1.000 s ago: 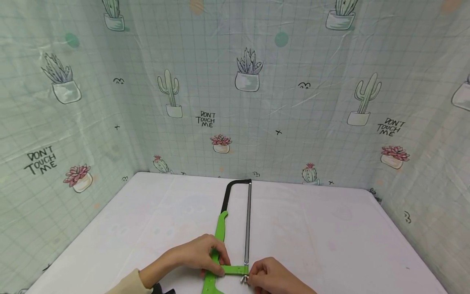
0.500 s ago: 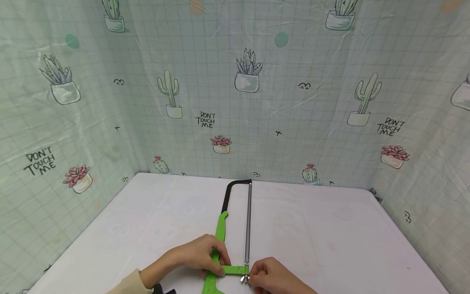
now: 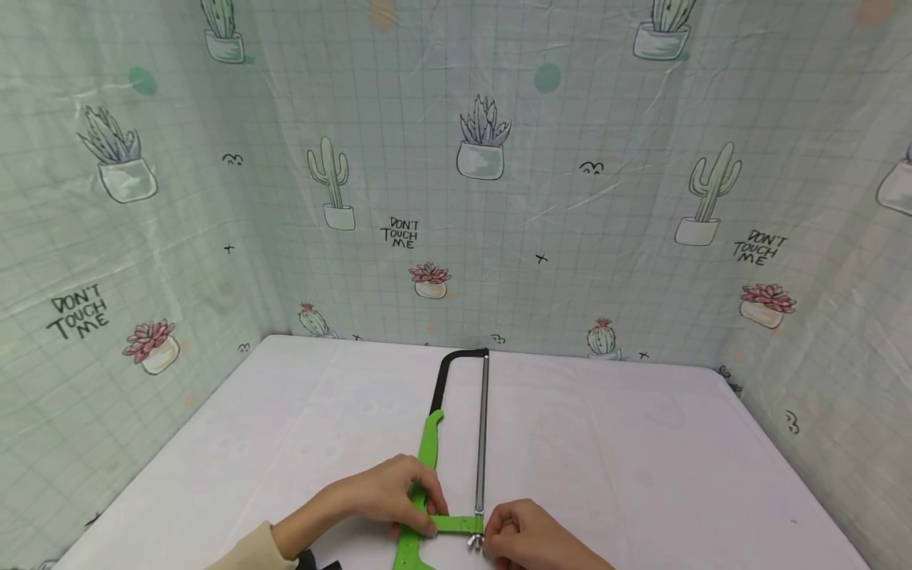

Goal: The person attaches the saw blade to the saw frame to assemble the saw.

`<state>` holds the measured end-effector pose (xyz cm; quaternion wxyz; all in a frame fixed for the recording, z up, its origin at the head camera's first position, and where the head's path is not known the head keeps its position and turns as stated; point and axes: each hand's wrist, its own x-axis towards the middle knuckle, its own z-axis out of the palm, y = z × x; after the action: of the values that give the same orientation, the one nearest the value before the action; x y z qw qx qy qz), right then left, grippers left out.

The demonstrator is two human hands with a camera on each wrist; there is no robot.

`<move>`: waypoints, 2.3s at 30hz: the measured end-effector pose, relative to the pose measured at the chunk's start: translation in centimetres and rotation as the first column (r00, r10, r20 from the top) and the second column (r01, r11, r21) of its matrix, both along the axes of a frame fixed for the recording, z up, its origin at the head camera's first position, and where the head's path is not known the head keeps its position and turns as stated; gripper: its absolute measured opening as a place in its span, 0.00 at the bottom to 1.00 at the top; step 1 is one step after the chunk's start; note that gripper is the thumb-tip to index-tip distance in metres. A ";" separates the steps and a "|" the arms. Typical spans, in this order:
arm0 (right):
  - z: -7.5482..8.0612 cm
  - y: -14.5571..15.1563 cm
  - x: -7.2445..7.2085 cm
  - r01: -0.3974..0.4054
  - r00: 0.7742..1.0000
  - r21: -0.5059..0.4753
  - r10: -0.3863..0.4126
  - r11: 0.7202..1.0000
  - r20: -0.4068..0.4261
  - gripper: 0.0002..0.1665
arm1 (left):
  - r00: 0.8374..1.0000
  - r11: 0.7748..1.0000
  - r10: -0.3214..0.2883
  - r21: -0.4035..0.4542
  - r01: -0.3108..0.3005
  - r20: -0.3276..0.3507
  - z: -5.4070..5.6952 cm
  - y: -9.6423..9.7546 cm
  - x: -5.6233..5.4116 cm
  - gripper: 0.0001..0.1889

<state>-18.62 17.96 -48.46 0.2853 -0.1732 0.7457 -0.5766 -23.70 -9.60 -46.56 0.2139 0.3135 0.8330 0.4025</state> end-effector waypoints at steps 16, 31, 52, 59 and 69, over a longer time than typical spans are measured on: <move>0.1 -0.2 0.0 0.024 0.999 0.015 -0.025 1.000 0.037 0.03 | 1.000 1.000 0.007 0.001 -0.007 0.008 0.0 0.0 0.2 0.09; 0.1 -0.2 0.1 0.042 0.999 0.042 -0.043 0.998 0.029 0.04 | 1.000 1.000 -0.002 0.005 0.002 0.004 -0.2 0.0 0.1 0.09; 0.3 0.1 -0.2 0.022 0.999 0.016 -0.022 1.000 0.034 0.05 | 1.000 1.000 0.000 0.002 0.000 -0.001 -0.1 0.2 0.0 0.09; 0.3 0.2 -0.2 0.000 1.000 0.000 0.000 1.000 0.018 0.05 | 1.000 1.000 -0.001 0.002 0.001 0.001 -0.1 0.2 0.0 0.09; 0.1 0.1 -0.2 0.007 1.000 0.012 -0.007 1.000 0.009 0.06 | 1.000 1.000 0.001 0.012 -0.001 0.014 -0.2 0.2 -0.1 0.09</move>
<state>-18.81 18.11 -48.33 0.2876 -0.1661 0.7486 -0.5738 -23.78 -9.43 -46.76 0.2175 0.3116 0.8294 0.4096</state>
